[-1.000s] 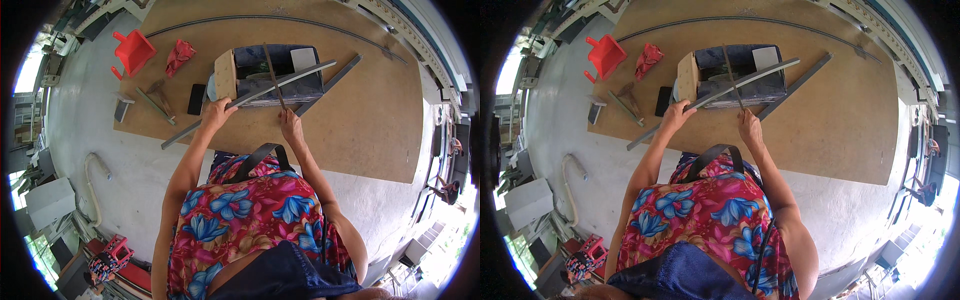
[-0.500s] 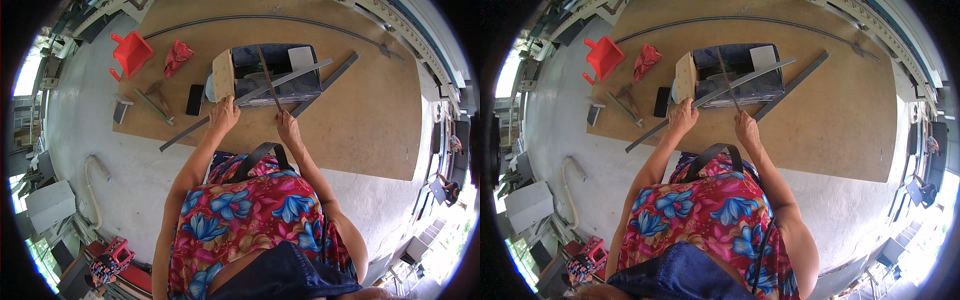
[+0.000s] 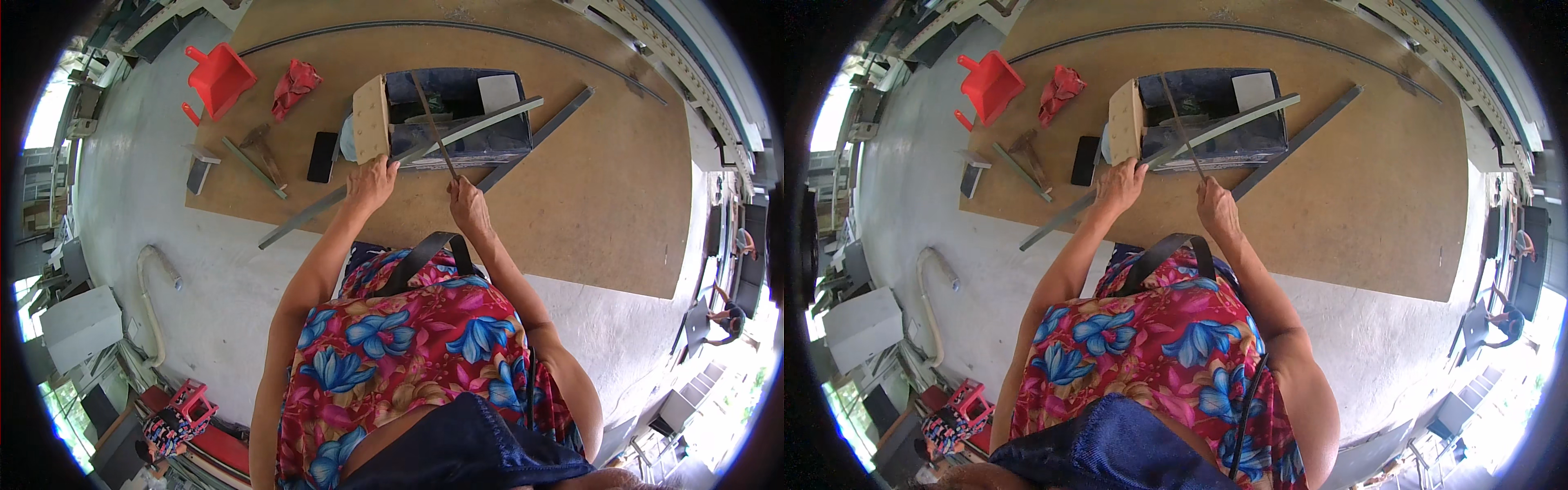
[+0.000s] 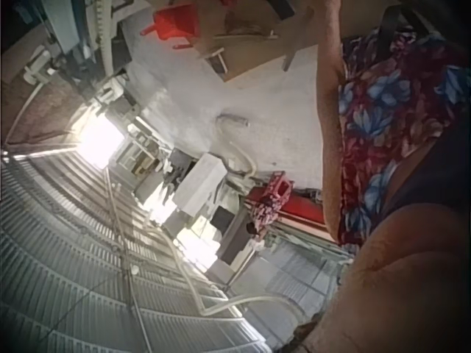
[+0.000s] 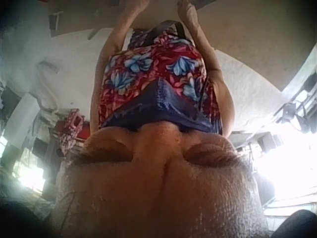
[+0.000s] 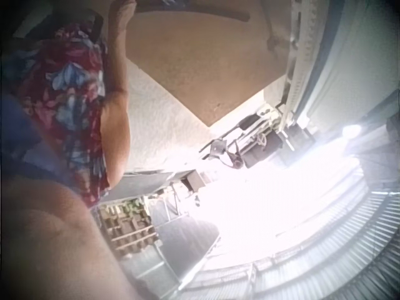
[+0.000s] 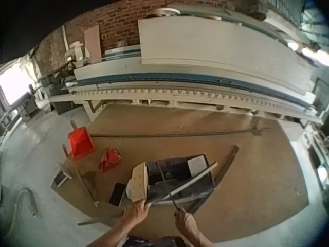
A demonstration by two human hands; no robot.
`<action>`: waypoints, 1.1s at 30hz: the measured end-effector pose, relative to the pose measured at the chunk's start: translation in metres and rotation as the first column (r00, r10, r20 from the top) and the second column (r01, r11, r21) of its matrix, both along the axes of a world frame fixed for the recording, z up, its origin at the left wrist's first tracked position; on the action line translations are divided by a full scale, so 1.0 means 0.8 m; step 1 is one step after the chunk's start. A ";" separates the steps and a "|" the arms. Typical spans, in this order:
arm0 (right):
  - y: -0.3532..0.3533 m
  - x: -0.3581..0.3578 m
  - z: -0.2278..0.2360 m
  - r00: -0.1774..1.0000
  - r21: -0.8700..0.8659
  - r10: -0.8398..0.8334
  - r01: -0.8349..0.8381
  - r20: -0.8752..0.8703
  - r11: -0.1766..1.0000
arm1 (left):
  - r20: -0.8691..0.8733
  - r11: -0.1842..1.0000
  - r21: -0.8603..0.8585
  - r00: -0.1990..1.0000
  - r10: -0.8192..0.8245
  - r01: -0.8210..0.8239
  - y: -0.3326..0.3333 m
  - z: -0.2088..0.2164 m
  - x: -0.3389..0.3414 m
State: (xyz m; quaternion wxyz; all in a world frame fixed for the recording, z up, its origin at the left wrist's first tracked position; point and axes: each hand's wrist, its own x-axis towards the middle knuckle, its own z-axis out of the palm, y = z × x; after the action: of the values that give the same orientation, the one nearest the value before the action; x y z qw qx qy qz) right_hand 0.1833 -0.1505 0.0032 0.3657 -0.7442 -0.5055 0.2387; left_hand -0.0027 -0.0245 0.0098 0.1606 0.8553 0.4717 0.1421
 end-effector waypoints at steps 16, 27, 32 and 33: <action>0.009 -0.010 0.007 0.996 -0.099 0.037 -0.029 0.082 0.995 | -0.185 0.938 -0.297 0.975 0.124 -0.176 0.019 0.011 0.022; 0.000 -0.015 0.000 0.985 -0.233 0.118 -0.087 0.125 0.969 | -0.238 0.930 -0.311 0.963 0.123 -0.196 0.022 0.013 0.027; 0.014 -0.026 0.016 0.981 -0.263 0.103 -0.057 0.165 0.963 | -0.248 0.956 -0.254 0.965 0.085 -0.149 0.020 0.006 0.017; 0.022 -0.026 0.016 0.979 -0.245 0.101 -0.056 0.174 0.968 | -0.248 0.956 -0.256 0.965 0.080 -0.145 0.019 0.008 0.018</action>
State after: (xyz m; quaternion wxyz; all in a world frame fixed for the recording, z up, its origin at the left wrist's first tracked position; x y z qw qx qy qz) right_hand 0.1626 -0.1325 0.0160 0.2152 -0.7809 -0.5343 0.2417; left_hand 0.0121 -0.0091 0.0159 0.2112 0.8075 0.5506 -0.0174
